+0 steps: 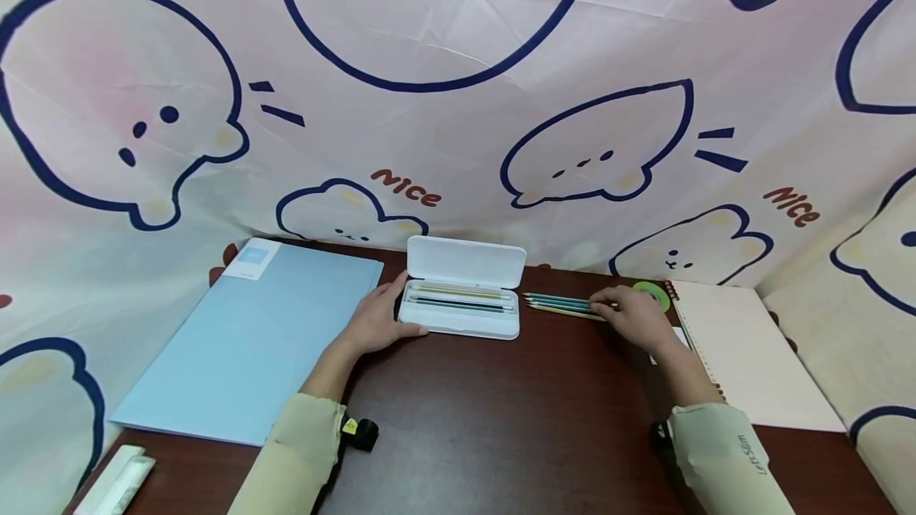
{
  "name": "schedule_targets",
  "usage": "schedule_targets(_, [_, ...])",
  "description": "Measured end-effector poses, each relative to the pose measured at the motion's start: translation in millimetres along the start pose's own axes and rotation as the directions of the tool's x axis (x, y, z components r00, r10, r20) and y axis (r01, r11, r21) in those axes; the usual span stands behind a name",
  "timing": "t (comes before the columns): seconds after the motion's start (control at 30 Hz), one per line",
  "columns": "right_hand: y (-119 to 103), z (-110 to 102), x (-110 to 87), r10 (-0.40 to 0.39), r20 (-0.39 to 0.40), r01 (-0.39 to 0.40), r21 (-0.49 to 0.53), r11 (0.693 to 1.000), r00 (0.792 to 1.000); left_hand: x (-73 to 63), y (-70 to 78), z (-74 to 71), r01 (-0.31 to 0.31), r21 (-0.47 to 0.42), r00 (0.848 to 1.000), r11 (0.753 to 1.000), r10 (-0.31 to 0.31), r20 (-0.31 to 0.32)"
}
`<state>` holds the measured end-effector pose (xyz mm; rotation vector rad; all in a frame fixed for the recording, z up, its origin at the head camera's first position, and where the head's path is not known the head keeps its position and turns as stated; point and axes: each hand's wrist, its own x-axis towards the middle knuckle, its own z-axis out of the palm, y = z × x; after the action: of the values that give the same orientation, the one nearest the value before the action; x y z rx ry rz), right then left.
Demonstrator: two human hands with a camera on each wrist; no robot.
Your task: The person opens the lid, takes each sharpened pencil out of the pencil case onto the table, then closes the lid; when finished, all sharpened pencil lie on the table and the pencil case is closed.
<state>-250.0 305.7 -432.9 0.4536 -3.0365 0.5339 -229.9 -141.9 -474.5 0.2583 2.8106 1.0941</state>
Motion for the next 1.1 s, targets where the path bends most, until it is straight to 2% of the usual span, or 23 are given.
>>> schedule_targets(0.27, [-3.2,4.8,1.9,0.036,0.082,-0.039,0.03,0.999,0.996,0.3,-0.1,0.5,0.001,-0.004,1.0,1.0,-0.001,-0.001])
schedule_targets(0.47, [-0.2,7.8,1.0,0.026,0.066,-0.026,0.007,1.0,0.998,-0.8,0.9,-1.0,0.0,-0.006,1.0,1.0,0.0,-0.001])
schedule_targets(0.7, [-4.2,7.9,1.5,-0.003,0.056,0.002,0.03,1.0,0.998,-0.4,0.1,-0.4,-0.003,-0.009,1.0,1.0,0.003,0.002])
schedule_targets(0.87, [-13.6,10.5,5.6,-0.038,0.023,0.037,0.053,0.998,0.999,-0.2,-1.0,-0.6,-0.002,-0.011,1.0,1.0,0.002,0.0])
schedule_targets(1.1, [-34.3,18.9,15.6,-0.046,0.025,0.044,0.084,0.996,0.999,-0.7,-1.4,-1.0,0.005,-0.004,1.0,1.0,-0.004,0.003])
